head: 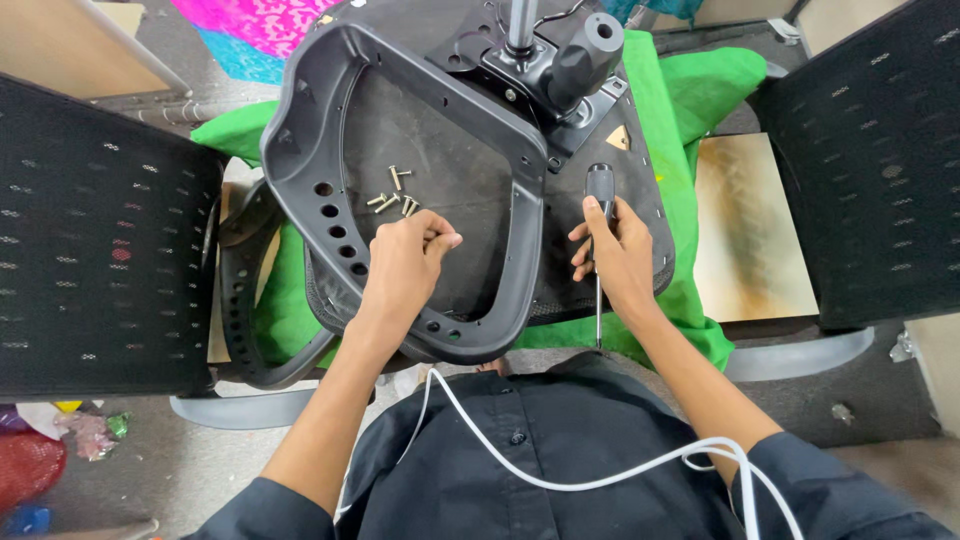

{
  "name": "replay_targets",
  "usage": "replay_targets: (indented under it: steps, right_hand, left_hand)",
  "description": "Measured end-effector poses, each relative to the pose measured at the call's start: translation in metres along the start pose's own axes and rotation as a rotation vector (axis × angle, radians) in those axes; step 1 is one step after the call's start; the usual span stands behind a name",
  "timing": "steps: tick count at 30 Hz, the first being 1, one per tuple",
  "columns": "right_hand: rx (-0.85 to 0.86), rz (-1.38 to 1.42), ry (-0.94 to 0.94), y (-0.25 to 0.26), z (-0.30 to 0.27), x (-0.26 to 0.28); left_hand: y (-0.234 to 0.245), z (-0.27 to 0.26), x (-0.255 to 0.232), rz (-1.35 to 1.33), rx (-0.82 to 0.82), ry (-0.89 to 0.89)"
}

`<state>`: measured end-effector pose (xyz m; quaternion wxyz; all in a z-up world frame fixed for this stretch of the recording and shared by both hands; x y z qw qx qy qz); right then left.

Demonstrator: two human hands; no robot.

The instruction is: The person attaches a black plastic base to a chair mechanism using a screwdriver and several screws. They align the base, insert screws, and tighten them to secure the base to the mechanism.

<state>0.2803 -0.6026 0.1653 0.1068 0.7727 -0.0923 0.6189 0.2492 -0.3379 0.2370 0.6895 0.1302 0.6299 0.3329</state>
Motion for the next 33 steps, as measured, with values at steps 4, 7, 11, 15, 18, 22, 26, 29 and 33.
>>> replay_targets:
  steps: [4,7,11,15,18,22,26,29,33]
  right_hand:
    - [-0.016,0.017,-0.043,-0.001,0.000,-0.003]
    - [0.026,0.060,-0.056,-0.001,0.000,-0.003]
    - [0.070,0.099,-0.057,-0.003,0.000,-0.001]
    - [0.071,0.081,-0.071,-0.002,-0.002,-0.001]
    - [0.046,-0.010,-0.041,-0.003,-0.003,0.003]
    - [0.075,0.051,-0.061,-0.009,-0.005,0.017]
    - [0.172,-0.065,0.068,-0.022,-0.011,0.042]
    - [0.268,-0.193,0.140,-0.035,-0.017,0.053]
    - [0.383,-0.302,0.400,-0.052,-0.024,0.072]
  left_hand:
    - [-0.004,0.004,0.000,-0.080,0.120,0.108]
    - [-0.006,0.005,-0.002,-0.111,0.144,0.074]
    - [-0.006,0.009,-0.003,-0.186,0.116,0.013]
    - [-0.011,0.009,0.002,-0.240,0.117,0.076]
    - [-0.017,0.009,-0.001,-0.339,0.129,0.071]
    - [-0.024,0.004,-0.003,-0.468,0.174,0.157]
    - [-0.028,-0.003,-0.011,-0.511,0.194,0.190]
    - [-0.031,-0.008,-0.017,-0.493,0.206,0.236]
    - [-0.030,-0.011,-0.024,-0.518,0.202,0.267]
Point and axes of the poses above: each hand's wrist, its own z-axis towards the middle knuckle, its own y-axis out of the back of the hand, x = y × z, the point moved 6 cm from there along z, towards the middle knuckle, and after that the axes turned 12 degrees about -x, right-handed, at the moved point
